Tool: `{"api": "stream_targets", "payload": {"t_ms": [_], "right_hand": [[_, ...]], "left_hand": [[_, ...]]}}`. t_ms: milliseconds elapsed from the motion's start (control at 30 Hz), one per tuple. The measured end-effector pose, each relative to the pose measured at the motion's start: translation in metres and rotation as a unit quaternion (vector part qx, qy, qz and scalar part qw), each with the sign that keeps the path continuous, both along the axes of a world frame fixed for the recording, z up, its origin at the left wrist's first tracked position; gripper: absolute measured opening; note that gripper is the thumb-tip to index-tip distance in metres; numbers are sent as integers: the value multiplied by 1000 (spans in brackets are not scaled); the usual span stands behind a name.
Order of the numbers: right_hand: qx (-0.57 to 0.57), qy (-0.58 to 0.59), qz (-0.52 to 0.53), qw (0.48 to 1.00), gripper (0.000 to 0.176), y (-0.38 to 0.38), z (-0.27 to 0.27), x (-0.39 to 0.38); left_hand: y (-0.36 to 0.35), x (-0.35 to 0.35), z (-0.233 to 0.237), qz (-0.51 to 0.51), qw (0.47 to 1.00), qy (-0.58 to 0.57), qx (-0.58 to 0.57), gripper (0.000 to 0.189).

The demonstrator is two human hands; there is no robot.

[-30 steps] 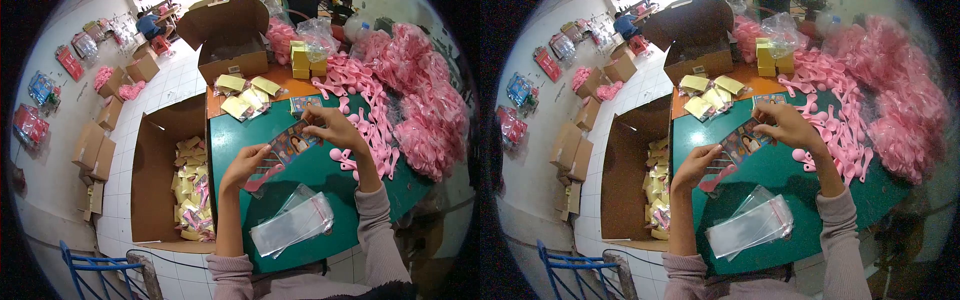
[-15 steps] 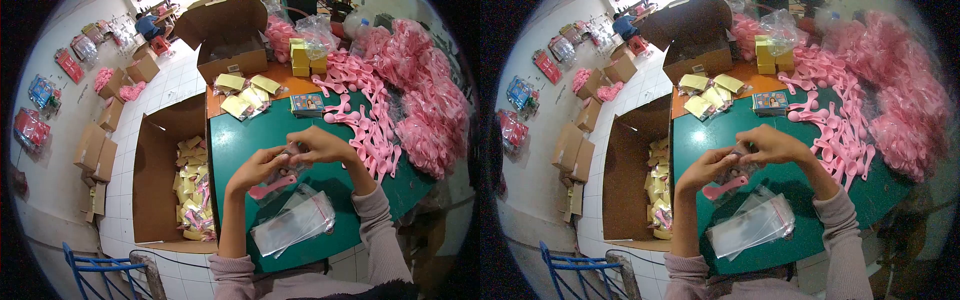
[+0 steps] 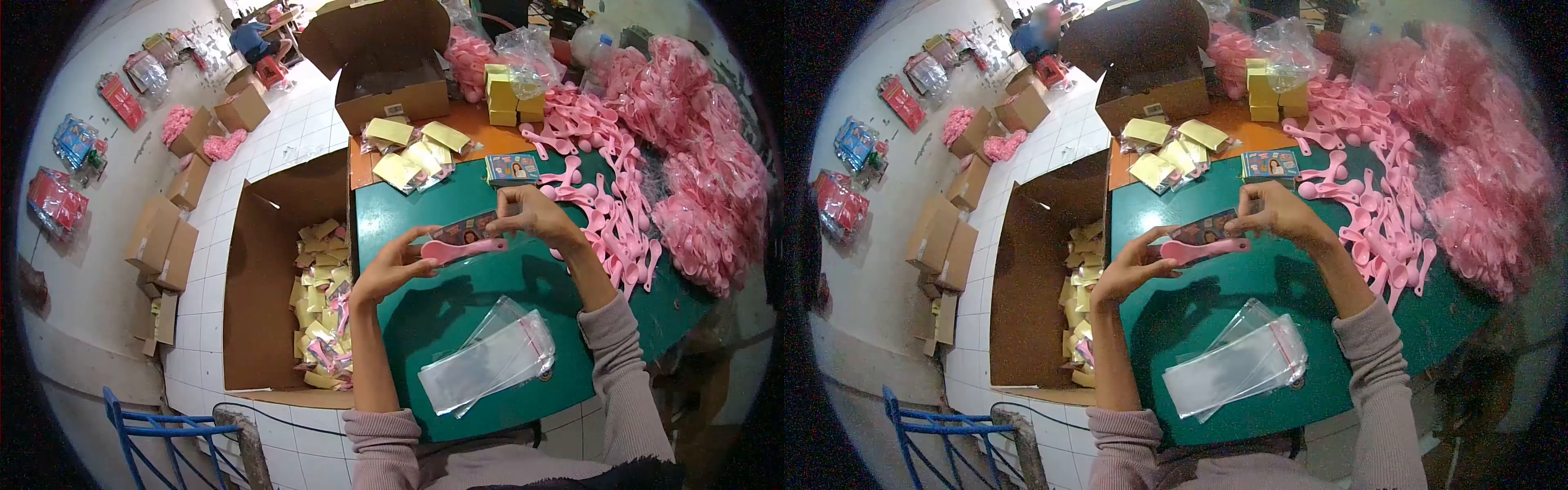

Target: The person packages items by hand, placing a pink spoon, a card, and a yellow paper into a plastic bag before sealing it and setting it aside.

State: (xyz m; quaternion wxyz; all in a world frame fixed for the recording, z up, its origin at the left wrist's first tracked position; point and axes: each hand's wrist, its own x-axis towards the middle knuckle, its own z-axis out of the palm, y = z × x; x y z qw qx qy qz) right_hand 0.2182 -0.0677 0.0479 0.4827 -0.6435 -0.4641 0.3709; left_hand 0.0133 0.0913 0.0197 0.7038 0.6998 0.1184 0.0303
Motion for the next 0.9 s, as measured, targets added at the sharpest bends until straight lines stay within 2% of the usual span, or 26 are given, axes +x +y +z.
{"api": "stream_targets", "payload": {"t_ms": [33,100,133,200,333,367,400,433,467,533,567,600,633,667,700,733,800,833,867,900], "right_hand": [[1,0,0,1000,16,0,2,-2],[5,137,3,991,18,-1,6,-9],[5,136,3,991,18,-2,7,-7],[-21,2,51,998,15,-5,8,-1],[37,-52,0,998,14,0,-7,2],[95,-184,-74,975,15,3,-11,-2],[151,-312,-146,927,16,5,-13,-6],[99,-244,-121,957,21,6,-14,-10],[98,-246,-123,956,21,8,-19,-14],[174,-344,8,923,29,8,-35,-22],[172,-342,7,924,29,4,-36,-28],[157,-327,67,930,32,0,-34,-33],[142,-309,127,932,36,-3,-32,-37],[142,-309,127,932,36,-5,-32,-40],[112,-296,145,938,35,-6,-32,-42],[81,-281,163,942,34,-7,-33,-45],[90,-284,160,941,30,-11,-36,-57],[87,-326,155,929,28,-13,-38,-62],[83,-367,150,914,25,-14,-38,-68],[71,-355,144,921,21,-16,-33,-75]], "left_hand": [[1,0,1,6,1000,-5,-9,54],[1,-1,2,11,1000,-9,-20,54],[0,0,2,11,1000,-5,-28,54],[-2,2,2,12,999,-1,-36,55],[-8,22,-25,25,998,-49,-26,55],[-15,28,-29,109,993,-29,-29,56],[-20,31,-32,192,981,-9,-32,57],[-23,30,-35,137,986,20,-91,57],[-31,28,-29,134,987,19,-92,57],[-49,19,-20,101,957,23,-271,60],[-50,15,-21,74,954,10,-291,59],[-51,12,-21,73,954,10,-292,59],[-53,6,-20,91,971,41,-218,58],[-55,0,-22,108,981,72,-143,56],[-56,-7,-29,97,965,28,-242,57],[-57,-12,-31,98,965,29,-243,57],[-58,-24,-25,115,964,65,-232,56],[-59,-29,-19,116,963,66,-236,56],[-60,-36,-12,112,972,81,-191,55],[-61,-40,-9,107,979,97,-146,55]]}}
